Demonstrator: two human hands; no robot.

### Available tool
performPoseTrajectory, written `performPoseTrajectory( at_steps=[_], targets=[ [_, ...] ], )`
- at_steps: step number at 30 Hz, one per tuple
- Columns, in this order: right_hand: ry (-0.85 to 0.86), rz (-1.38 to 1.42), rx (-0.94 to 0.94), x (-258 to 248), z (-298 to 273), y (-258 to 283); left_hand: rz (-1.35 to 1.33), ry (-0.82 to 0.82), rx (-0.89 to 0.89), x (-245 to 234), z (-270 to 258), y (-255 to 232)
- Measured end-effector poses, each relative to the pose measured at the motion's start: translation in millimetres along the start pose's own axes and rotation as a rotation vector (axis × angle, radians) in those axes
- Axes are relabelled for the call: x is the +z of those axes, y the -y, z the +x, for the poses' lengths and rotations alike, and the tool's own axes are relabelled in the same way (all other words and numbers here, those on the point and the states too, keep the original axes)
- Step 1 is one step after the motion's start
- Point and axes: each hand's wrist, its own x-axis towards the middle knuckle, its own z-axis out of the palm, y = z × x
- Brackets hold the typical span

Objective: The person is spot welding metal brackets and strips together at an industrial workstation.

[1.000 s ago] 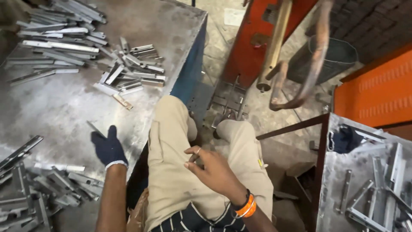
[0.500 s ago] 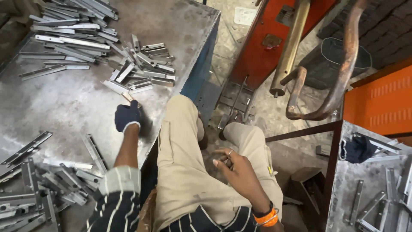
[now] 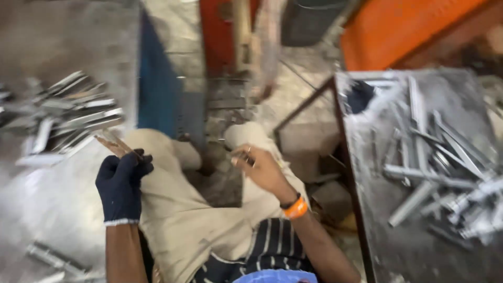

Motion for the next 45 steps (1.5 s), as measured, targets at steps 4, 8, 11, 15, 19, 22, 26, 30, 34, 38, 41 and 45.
performPoseTrajectory(
  at_steps=[4, 8, 11, 15, 19, 22, 26, 30, 34, 38, 41, 45],
  targets=[
    [-0.394, -0.082, 0.206, -82, -19, -107, 0.000, 0.208, -0.097, 57, -9, 45],
    [-0.847, -0.507, 0.280, -174, -83, -196, 0.046, 0.471, -0.203, 122, -41, 56],
    [-1.009, -0.667, 0.361, -220, -115, -211, 0.034, 0.628, -0.286, 163, -71, 48],
    [-0.979, -1.056, 0.461, -252, -117, -229, -0.082, 0.813, -0.437, 175, -84, 63],
    [-0.942, -0.976, 0.603, -248, -101, -230, -0.108, 0.827, -0.509, 166, -79, 85],
    [-1.027, -0.485, 0.518, -221, -85, -230, -0.101, 0.736, -0.524, 176, -78, 75],
    [-0.905, 0.477, 0.274, -148, -52, -162, -0.252, 0.640, -0.545, 173, -73, 86],
    [-0.672, 0.563, 0.146, -73, -31, -72, -0.229, 0.555, -0.489, 169, -76, 77],
    [-0.443, 0.615, 0.105, -44, -26, -8, -0.147, 0.452, -0.438, 172, -83, 45],
    [-0.338, 0.533, 0.092, -27, -27, 15, -0.165, 0.432, -0.390, 165, -84, 37],
    [-0.312, 0.554, 0.047, -18, -30, 22, -0.183, 0.411, -0.354, 157, -85, 43],
    [-0.272, 0.597, 0.026, -19, -32, 25, -0.280, 0.372, -0.324, 161, -82, 28]
  ],
)
